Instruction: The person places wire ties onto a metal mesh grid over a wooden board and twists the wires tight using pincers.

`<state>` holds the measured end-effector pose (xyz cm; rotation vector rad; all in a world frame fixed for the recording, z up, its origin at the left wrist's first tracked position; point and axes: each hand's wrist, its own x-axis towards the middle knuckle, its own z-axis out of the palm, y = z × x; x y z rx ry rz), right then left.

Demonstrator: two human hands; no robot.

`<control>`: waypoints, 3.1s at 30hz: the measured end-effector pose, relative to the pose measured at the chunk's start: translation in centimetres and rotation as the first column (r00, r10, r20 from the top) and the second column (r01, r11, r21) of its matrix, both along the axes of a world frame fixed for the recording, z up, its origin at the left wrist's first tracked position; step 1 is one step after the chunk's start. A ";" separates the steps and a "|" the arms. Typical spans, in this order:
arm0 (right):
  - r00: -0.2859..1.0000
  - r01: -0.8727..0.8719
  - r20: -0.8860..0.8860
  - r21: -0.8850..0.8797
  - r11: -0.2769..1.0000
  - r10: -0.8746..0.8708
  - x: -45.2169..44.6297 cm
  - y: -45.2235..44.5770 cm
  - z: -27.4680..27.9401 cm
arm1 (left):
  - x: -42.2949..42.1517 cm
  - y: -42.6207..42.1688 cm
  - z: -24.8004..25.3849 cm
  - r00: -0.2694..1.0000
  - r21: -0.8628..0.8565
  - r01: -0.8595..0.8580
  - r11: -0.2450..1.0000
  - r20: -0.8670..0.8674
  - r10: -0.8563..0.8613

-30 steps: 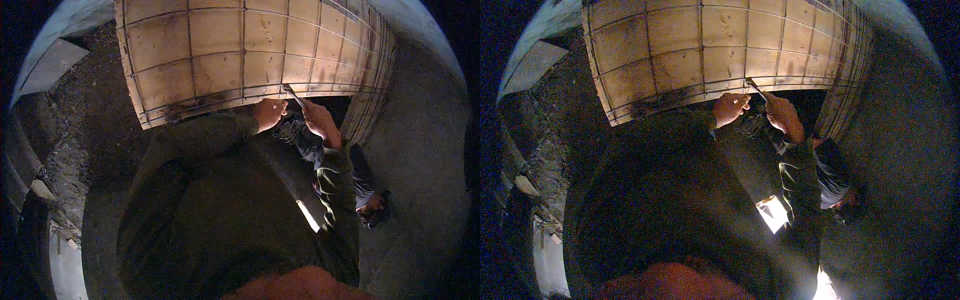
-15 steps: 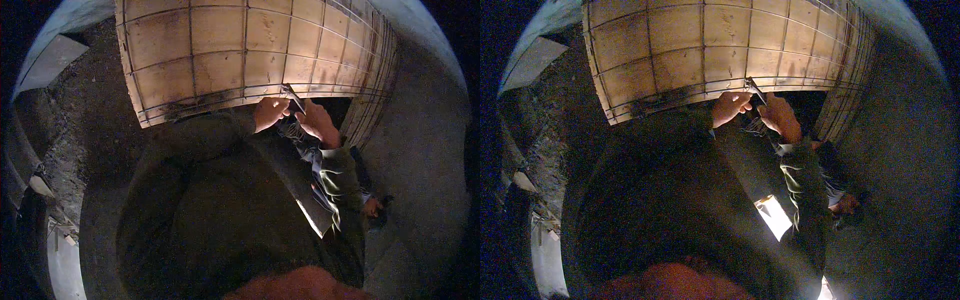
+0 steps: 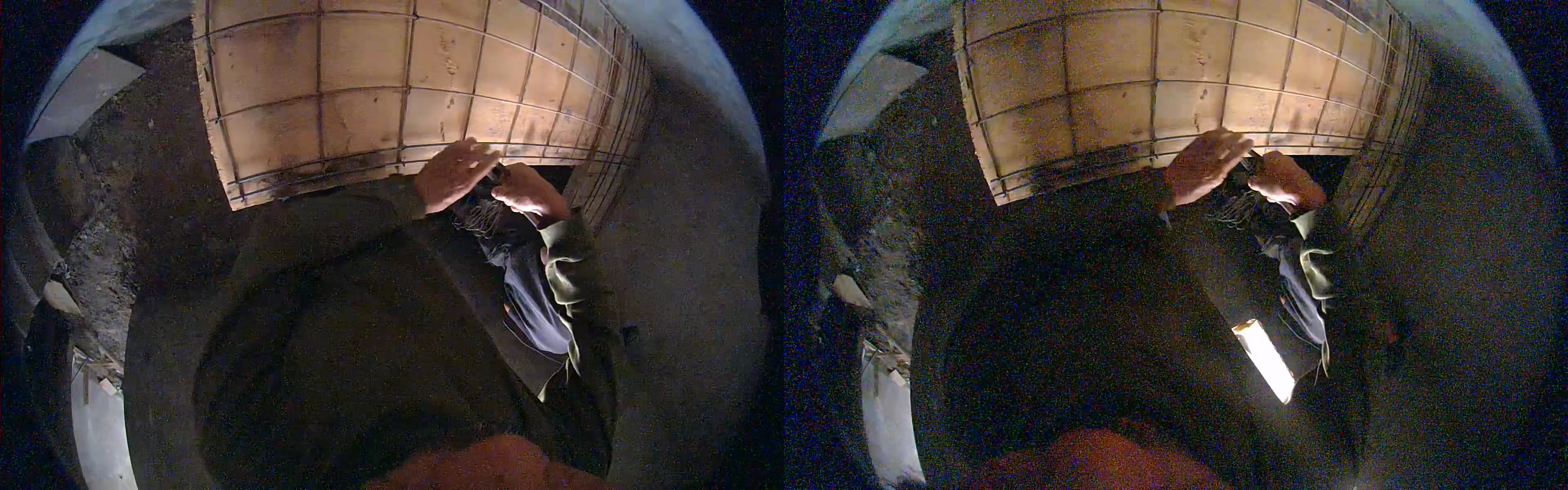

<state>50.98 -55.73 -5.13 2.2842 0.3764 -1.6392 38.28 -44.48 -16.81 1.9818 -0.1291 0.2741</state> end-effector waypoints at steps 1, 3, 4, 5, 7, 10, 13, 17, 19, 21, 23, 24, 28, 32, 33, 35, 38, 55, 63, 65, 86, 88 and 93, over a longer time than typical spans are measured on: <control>0.990 0.103 -0.098 0.037 0.994 -0.099 0.4 0.0 0.0 | 1.3 -0.5 -0.1 0.993 -0.049 0.095 0.994 0.079 -0.091; 0.918 0.342 -0.226 0.041 0.939 -0.325 0.7 1.0 0.6 | 2.3 -2.0 0.4 0.982 -0.062 0.151 0.987 0.120 -0.143; 0.919 0.339 -0.226 0.037 0.940 -0.322 0.8 1.0 0.6 | 2.6 -2.6 0.3 0.983 -0.065 0.147 0.987 0.119 -0.138; 0.906 0.369 -0.245 0.061 0.927 -0.345 0.8 1.0 0.6 | 2.8 -3.2 0.1 0.987 -0.075 0.088 0.993 0.139 -0.077; 0.907 0.369 -0.256 0.094 0.925 -0.336 0.8 -0.2 0.3 | 3.6 -4.0 0.5 0.990 -0.092 -0.012 0.996 0.136 0.024; 0.681 -0.663 0.556 0.194 0.723 0.476 -1.1 -0.1 2.1 | 4.5 -4.1 1.0 0.995 -0.189 -0.027 0.982 0.089 0.044; 0.590 -0.679 0.557 -0.050 0.733 0.584 -1.8 2.8 6.0 | 5.7 -4.4 0.5 1.000 -0.227 0.030 0.974 0.004 -0.030; 0.488 -0.780 0.580 -0.046 0.624 0.653 -1.0 1.6 6.7 | 6.4 -3.4 1.2 0.987 -0.242 0.086 0.966 -0.108 -0.115; 0.485 -0.797 0.538 -0.051 0.601 0.689 -0.8 1.3 6.5 | 6.2 -3.1 1.5 0.985 -0.242 0.085 0.967 -0.125 -0.118; 0.576 -0.743 0.476 -0.033 0.669 0.664 -0.9 1.1 6.1 | 5.8 -2.8 1.6 0.986 -0.201 0.089 0.976 -0.119 -0.114; 0.625 -0.710 0.465 0.004 0.704 0.627 -0.9 1.1 6.0 | 5.4 -3.8 1.0 0.995 -0.173 0.058 0.983 -0.065 -0.070; 0.669 -0.673 0.456 0.037 0.739 0.587 -0.9 1.1 5.9 | 5.4 -3.9 1.0 1.000 -0.145 0.028 0.989 -0.005 -0.030; 0.738 -0.587 0.436 0.036 0.809 0.516 -1.5 0.7 5.7 | 4.8 -3.9 0.4 0.992 -0.134 -0.046 0.990 0.108 0.061; 0.637 -0.758 0.361 0.131 0.639 0.681 -1.0 -2.0 4.5 | 4.1 -3.6 0.0 0.973 -0.229 -0.086 0.970 0.190 0.131; 0.608 -0.787 0.397 0.188 0.588 0.688 -1.0 -2.2 4.1 | 3.9 -3.4 0.1 0.978 -0.221 -0.071 0.973 0.177 0.112; 0.983 -0.111 0.160 0.130 0.985 0.089 -0.8 -2.3 4.0 | 3.7 -3.9 -0.2 0.983 -0.247 -0.048 0.968 0.162 0.090; 0.544 0.822 -0.031 -0.180 0.540 -0.839 -0.3 -1.1 4.3 | 3.9 -6.0 -1.1 0.931 -0.311 -0.154 0.938 0.272 0.243; 0.528 -0.776 0.646 0.102 0.623 0.552 -3.2 -2.8 5.8 | 4.7 -5.6 -1.5 0.990 -0.369 0.121 0.922 0.117 -0.083; 0.676 0.737 0.024 -0.017 0.676 -0.736 -3.5 -1.7 5.8 | 3.2 -5.1 -0.5 0.986 -0.219 -0.140 0.966 0.057 0.156; 0.498 0.865 -0.031 -0.062 0.499 -0.867 -3.3 -3.4 4.9 | 2.9 -4.8 -0.5 0.985 -0.134 -0.128 0.983 0.101 0.142; 0.638 0.767 -0.195 0.072 0.638 -0.745 -2.7 -4.7 5.6 | 2.7 -4.6 -1.9 0.976 -0.187 0.033 0.982 0.217 0.009; 0.281 0.955 -0.297 -0.007 0.296 -0.912 -3.2 -7.2 4.6 | 2.7 -4.6 -2.1 0.954 -0.183 0.055 0.981 0.299 0.002; 0.815 -0.171 0.579 0.275 0.946 -0.021 -7.0 -1.7 6.4 | 3.7 -5.2 -2.2 0.965 -0.146 0.261 0.954 0.076 -0.252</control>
